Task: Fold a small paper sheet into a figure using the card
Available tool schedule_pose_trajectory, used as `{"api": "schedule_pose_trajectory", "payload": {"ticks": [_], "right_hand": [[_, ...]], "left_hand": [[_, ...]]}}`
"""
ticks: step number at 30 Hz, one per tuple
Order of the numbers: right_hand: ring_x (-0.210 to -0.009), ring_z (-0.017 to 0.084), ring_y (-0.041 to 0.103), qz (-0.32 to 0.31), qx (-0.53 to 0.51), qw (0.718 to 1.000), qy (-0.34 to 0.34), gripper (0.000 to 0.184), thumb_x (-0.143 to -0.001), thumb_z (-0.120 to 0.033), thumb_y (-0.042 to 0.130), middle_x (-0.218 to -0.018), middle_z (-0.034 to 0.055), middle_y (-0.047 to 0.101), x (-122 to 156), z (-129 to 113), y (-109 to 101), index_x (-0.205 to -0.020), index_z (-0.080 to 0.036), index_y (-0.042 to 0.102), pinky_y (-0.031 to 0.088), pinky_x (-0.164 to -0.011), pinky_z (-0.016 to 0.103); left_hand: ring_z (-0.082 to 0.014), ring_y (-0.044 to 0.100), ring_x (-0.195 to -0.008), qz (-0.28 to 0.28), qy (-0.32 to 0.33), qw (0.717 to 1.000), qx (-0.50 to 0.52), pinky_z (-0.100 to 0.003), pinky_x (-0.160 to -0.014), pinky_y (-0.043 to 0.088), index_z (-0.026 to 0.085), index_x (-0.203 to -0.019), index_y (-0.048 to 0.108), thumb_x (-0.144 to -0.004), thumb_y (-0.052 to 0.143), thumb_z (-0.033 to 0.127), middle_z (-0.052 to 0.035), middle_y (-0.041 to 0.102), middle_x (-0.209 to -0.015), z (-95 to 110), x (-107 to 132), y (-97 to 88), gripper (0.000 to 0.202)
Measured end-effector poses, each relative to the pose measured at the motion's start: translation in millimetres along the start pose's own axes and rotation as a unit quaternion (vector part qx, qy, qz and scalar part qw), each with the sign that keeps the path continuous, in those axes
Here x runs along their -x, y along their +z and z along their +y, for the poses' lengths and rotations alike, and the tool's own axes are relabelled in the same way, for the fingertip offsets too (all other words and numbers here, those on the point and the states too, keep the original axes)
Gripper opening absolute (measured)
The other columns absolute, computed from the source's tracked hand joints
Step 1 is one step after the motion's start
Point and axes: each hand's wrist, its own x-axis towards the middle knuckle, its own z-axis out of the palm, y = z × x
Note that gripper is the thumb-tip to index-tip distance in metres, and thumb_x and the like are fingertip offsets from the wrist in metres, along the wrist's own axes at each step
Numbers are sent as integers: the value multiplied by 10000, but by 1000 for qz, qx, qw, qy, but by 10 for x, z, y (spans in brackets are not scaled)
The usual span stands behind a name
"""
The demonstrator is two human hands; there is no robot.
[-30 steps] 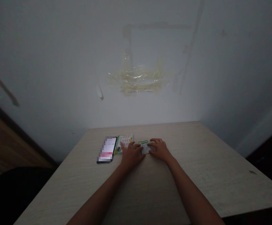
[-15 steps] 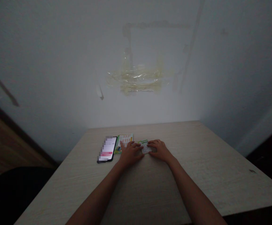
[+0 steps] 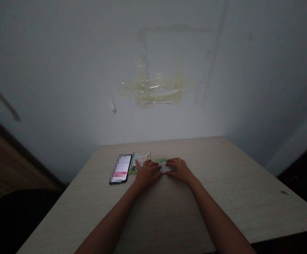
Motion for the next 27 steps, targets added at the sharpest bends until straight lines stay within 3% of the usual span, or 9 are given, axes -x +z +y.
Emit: {"api": "schedule_pose_trajectory", "payload": {"ticks": [10, 17, 20, 24, 27], "right_hand": [[-1130, 252, 569, 30, 9, 999, 15, 321, -856, -465, 624, -1206, 76, 655, -39, 29, 145, -1104, -282, 714, 442, -987, 449], [-1128, 245, 578, 36, 2, 999, 17, 300, -897, -433, 571, -1199, 70, 664, -47, 9, 123, -1118, -281, 704, 444, -992, 429], [-1126, 235, 583, 32, -11, 999, 18, 299, -931, -398, 511, -1186, 61, 676, -58, 4, 117, -1138, -279, 690, 435, -1003, 419], [-1131, 241, 581, 38, -34, 998, 41, 390, -920, -361, 510, -1210, 79, 664, -55, -3, 119, -1284, -248, 591, 429, -1008, 425], [-1119, 240, 581, 54, -63, 994, 73, 573, -891, -289, 523, -1242, 106, 633, -46, -12, 105, -1447, -221, 402, 438, -1000, 429]], "left_hand": [[-256, 490, -1230, 33, -4, 999, -23, -769, -1022, -183, 376, -1066, 686, -952, 473, 468, 31, 691, -1162, 85, -17, 52, 258], [-305, 455, -1266, 36, -11, 998, -55, -791, -1036, -129, 380, -1094, 665, -877, 601, 459, 10, 654, -1232, 132, -2, 70, 239], [-324, 446, -1278, 59, -29, 996, -67, -797, -1047, -94, 372, -1201, 608, -852, 623, 464, -10, 615, -1299, 142, -1, 94, 361], [-331, 435, -1289, 80, -57, 993, -72, -786, -1062, -87, 312, -1318, 517, -827, 626, 517, -63, 551, -1376, 138, -6, 114, 542], [-326, 447, -1273, 69, -71, 992, -72, -782, -1066, -81, 268, -1331, 494, -819, 622, 544, -91, 557, -1357, 129, -14, 104, 595]]}}
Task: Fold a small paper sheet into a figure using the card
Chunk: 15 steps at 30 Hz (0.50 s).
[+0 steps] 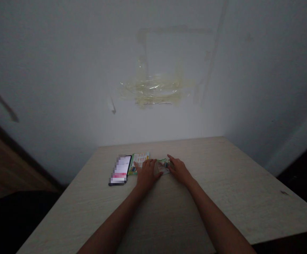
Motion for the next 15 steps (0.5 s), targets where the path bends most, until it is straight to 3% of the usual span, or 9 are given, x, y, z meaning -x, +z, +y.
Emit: {"api": "schedule_pose_trajectory", "payload": {"ticks": [3, 7, 9, 13, 15], "right_hand": [[-1151, 222, 551, -2, -31, 999, -18, 658, -848, -166, 501, -1294, 93, 586, -2, -4, -24, -1479, -260, 340, 422, -1030, 429], [-1207, 224, 500, 4, -26, 998, -50, 579, -796, -62, 469, -1294, 87, 543, -5, 34, -13, -1319, -289, 568, 399, -1062, 445], [-1245, 249, 469, 25, -10, 998, -52, 463, -796, -65, 492, -1318, 104, 511, 1, 70, 9, -1169, -263, 682, 395, -1064, 467], [-1296, 281, 423, 68, 20, 997, -36, 335, -806, -115, 553, -1390, 109, 475, 12, 124, 4, -1067, -240, 721, 375, -1075, 523], [-1275, 274, 452, 60, 35, 997, -29, 264, -826, -156, 560, -1353, 114, 527, 13, 126, -29, -1018, -218, 731, 377, -1079, 509]], "left_hand": [[-329, 448, -1265, -24, -5, 1000, -5, -781, -1071, -65, 253, -1293, 520, -823, 614, 545, -98, 576, -1319, -6, -8, -19, 561], [-326, 435, -1274, -26, 7, 1000, -2, -784, -1069, -65, 282, -1215, 578, -837, 611, 523, -70, 595, -1286, -7, 2, -43, 449], [-327, 428, -1279, -24, 18, 1000, 4, -792, -1057, -81, 319, -1180, 608, -844, 610, 509, -45, 608, -1269, -4, 11, -55, 386], [-349, 408, -1293, -28, 35, 999, 15, -806, -1024, -127, 368, -1098, 665, -867, 592, 470, -15, 648, -1209, 3, 20, -80, 263], [-357, 402, -1300, -26, 37, 999, 17, -807, -1016, -141, 365, -1088, 675, -875, 583, 450, -17, 654, -1202, 1, 22, -88, 247]]}}
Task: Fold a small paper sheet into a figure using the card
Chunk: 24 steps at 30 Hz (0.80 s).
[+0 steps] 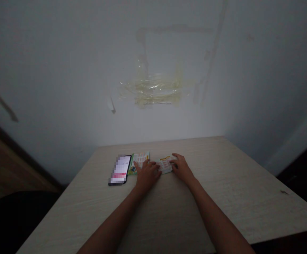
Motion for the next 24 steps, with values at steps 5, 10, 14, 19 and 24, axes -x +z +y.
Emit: {"api": "schedule_pose_trajectory", "payload": {"ticks": [5, 10, 14, 19, 24], "right_hand": [[-1114, 233, 592, -59, 13, 998, 15, 234, -869, -272, 568, -1175, 102, 665, -7, -33, -58, -1042, -209, 712, 436, -1033, 430], [-1118, 242, 586, -82, 49, 995, -3, 279, -860, -297, 581, -1214, 92, 641, -7, -51, -58, -1104, -244, 706, 451, -998, 430], [-1119, 256, 573, -106, 56, 993, -14, 329, -813, -316, 647, -1220, 86, 623, -3, -41, -94, -1136, -278, 700, 448, -991, 446], [-1153, 264, 554, -140, 36, 989, -29, 433, -753, -339, 725, -1264, 92, 593, 11, -35, -185, -1179, -279, 681, 440, -1009, 439], [-1158, 269, 555, -152, 24, 988, -34, 443, -737, -341, 750, -1267, 89, 596, 6, -38, -223, -1172, -292, 686, 433, -1016, 449]], "left_hand": [[-356, 385, -1325, 5, 2, 1000, -10, -803, -1020, -135, 339, -1069, 676, -879, 566, 467, -23, 659, -1200, -7, 3, -3, 255], [-356, 365, -1350, -2, 1, 1000, 0, -789, -1043, -122, 356, -1139, 652, -864, 583, 448, -26, 617, -1307, -5, 1, 3, 299], [-336, 347, -1370, -27, 13, 999, 14, -787, -1037, -132, 435, -1180, 632, -874, 564, 346, 25, 617, -1326, -24, -3, 3, 326], [-347, 341, -1371, -37, 21, 999, 27, -787, -1013, -171, 451, -1146, 650, -850, 593, 437, 48, 642, -1285, -75, -15, -12, 302], [-355, 344, -1366, -49, 29, 997, 41, -782, -989, -213, 445, -1158, 640, -803, 631, 541, 44, 642, -1281, -110, -33, -24, 368]]}}
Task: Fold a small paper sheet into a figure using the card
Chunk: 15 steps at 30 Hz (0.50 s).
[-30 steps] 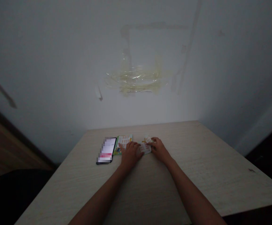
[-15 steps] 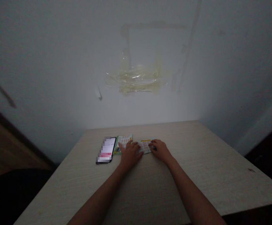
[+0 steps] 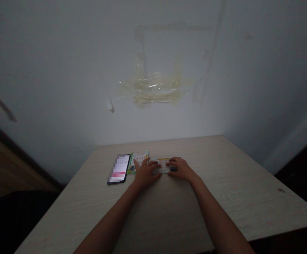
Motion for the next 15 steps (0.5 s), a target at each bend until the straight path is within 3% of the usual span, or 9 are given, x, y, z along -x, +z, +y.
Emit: {"api": "schedule_pose_trajectory", "payload": {"ticks": [15], "right_hand": [[-1144, 262, 552, 4, -2, 1000, 7, 376, -779, -339, 722, -1250, 93, 598, 0, -40, -16, -1151, -286, 702, 427, -1015, 439]], "left_hand": [[-353, 358, -1358, 7, 10, 1000, 3, -772, -980, -242, 442, -1157, 644, -803, 643, 554, 38, 650, -1272, -50, -12, 55, 371]]}}
